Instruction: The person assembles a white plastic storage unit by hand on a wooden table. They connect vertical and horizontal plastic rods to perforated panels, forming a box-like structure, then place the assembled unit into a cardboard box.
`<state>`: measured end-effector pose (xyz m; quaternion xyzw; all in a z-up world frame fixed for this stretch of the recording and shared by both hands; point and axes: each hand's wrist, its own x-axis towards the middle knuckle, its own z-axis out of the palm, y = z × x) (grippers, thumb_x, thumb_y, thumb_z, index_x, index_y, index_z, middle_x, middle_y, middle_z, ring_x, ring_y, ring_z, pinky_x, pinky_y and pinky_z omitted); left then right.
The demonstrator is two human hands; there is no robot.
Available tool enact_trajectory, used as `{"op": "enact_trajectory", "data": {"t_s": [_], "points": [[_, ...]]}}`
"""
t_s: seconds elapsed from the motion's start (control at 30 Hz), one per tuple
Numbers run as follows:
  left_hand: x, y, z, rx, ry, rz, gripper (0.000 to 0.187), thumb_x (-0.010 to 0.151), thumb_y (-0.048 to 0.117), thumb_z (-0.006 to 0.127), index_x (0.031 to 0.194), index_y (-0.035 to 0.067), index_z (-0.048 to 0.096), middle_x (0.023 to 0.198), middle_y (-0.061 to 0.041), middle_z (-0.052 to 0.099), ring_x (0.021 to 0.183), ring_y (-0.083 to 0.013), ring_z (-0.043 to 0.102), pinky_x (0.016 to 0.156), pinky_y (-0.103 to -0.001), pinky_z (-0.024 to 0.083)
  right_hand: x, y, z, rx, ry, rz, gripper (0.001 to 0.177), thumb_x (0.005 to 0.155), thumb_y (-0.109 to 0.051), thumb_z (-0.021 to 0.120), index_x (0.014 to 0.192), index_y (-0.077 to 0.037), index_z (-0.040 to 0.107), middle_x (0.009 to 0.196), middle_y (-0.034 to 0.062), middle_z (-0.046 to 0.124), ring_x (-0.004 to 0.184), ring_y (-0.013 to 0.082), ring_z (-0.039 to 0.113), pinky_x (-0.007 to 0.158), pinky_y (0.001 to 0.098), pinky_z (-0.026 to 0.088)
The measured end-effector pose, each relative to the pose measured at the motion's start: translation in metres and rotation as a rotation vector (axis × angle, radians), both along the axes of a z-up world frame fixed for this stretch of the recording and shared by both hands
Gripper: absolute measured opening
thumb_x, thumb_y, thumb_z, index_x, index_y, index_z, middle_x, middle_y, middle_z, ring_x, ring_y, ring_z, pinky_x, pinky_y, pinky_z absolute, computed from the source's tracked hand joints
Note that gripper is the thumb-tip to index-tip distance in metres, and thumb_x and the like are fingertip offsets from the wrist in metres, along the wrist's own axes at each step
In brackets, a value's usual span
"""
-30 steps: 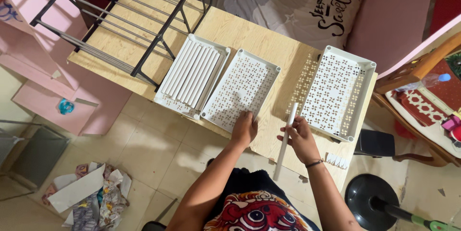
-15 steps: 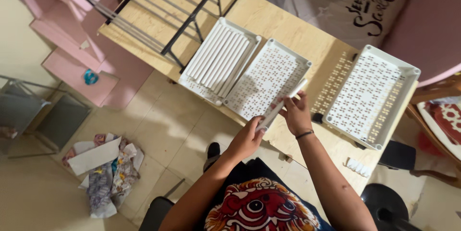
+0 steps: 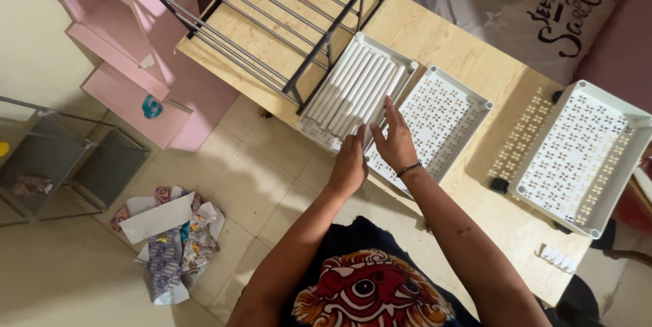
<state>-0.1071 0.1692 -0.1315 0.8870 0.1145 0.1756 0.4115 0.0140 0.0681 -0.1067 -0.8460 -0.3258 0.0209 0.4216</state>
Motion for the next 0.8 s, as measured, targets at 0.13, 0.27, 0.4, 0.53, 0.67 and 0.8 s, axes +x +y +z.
{"op": "enact_trajectory", "data": {"t_s": [0.13, 0.27, 0.4, 0.53, 0.67, 0.8], "points": [[0.020, 0.027, -0.017, 0.187, 0.136, 0.032, 0.068, 0.085, -0.004, 0.057, 0.151, 0.001, 0.042, 0.120, -0.017, 0.058, 0.113, -0.0377, 0.058, 0.083, -0.053, 0.048, 0.012, 0.025, -0.024, -0.130, 0.000, -0.012, 0.072, 0.095, -0.020, 0.068, 0.154, 0.006, 0.036, 0.147, 0.0307, 0.051, 0.136, 0.0483, 0.050, 0.115, 0.0476, 0.040], [0.028, 0.044, -0.028, 0.219, 0.134, -0.009, 0.064, 0.088, 0.002, 0.059, 0.150, 0.002, 0.043, 0.121, -0.014, 0.058, 0.115, -0.0350, 0.057, 0.088, -0.056, 0.045, 0.018, 0.040, -0.046, -0.197, -0.137, -0.013, 0.066, 0.098, -0.024, 0.066, 0.153, 0.003, 0.040, 0.153, 0.0247, 0.051, 0.143, 0.0449, 0.044, 0.122, 0.0514, 0.034], [0.033, 0.058, -0.029, 0.211, 0.136, -0.062, 0.066, 0.086, 0.002, 0.060, 0.149, 0.003, 0.043, 0.125, -0.015, 0.057, 0.118, -0.0362, 0.055, 0.092, -0.058, 0.044, 0.019, 0.051, -0.060, -0.340, -0.083, -0.088, 0.066, 0.098, -0.029, 0.062, 0.154, -0.003, 0.038, 0.155, 0.0205, 0.048, 0.146, 0.0455, 0.036, 0.118, 0.0600, 0.028], [0.036, 0.067, -0.028, 0.133, 0.215, -0.127, 0.076, 0.075, 0.013, 0.072, 0.144, 0.002, 0.041, 0.123, -0.017, 0.054, 0.118, -0.0398, 0.052, 0.093, -0.060, 0.043, 0.015, 0.057, -0.071, -0.428, -0.083, -0.124, 0.064, 0.103, -0.036, 0.055, 0.158, -0.009, 0.035, 0.157, 0.0188, 0.045, 0.150, 0.0456, 0.030, 0.119, 0.0643, 0.023], [0.040, 0.072, -0.029, 0.189, 0.160, -0.139, 0.063, 0.089, 0.004, 0.061, 0.149, 0.003, 0.042, 0.126, -0.016, 0.054, 0.120, -0.0390, 0.053, 0.096, -0.059, 0.044, 0.018, 0.061, -0.078, -0.470, -0.059, -0.151, 0.063, 0.103, -0.035, 0.050, 0.158, -0.009, 0.033, 0.161, 0.0168, 0.040, 0.152, 0.0436, 0.026, 0.120, 0.0652, 0.019], [0.040, 0.072, -0.031, 0.192, 0.142, -0.158, 0.061, 0.089, 0.008, 0.062, 0.147, 0.002, 0.043, 0.125, -0.017, 0.052, 0.116, -0.0396, 0.053, 0.094, -0.059, 0.044, 0.015, 0.059, -0.085, -0.486, -0.070, -0.166, 0.063, 0.104, -0.034, 0.047, 0.159, -0.008, 0.032, 0.162, 0.0171, 0.038, 0.152, 0.0421, 0.026, 0.122, 0.0628, 0.017]]}}
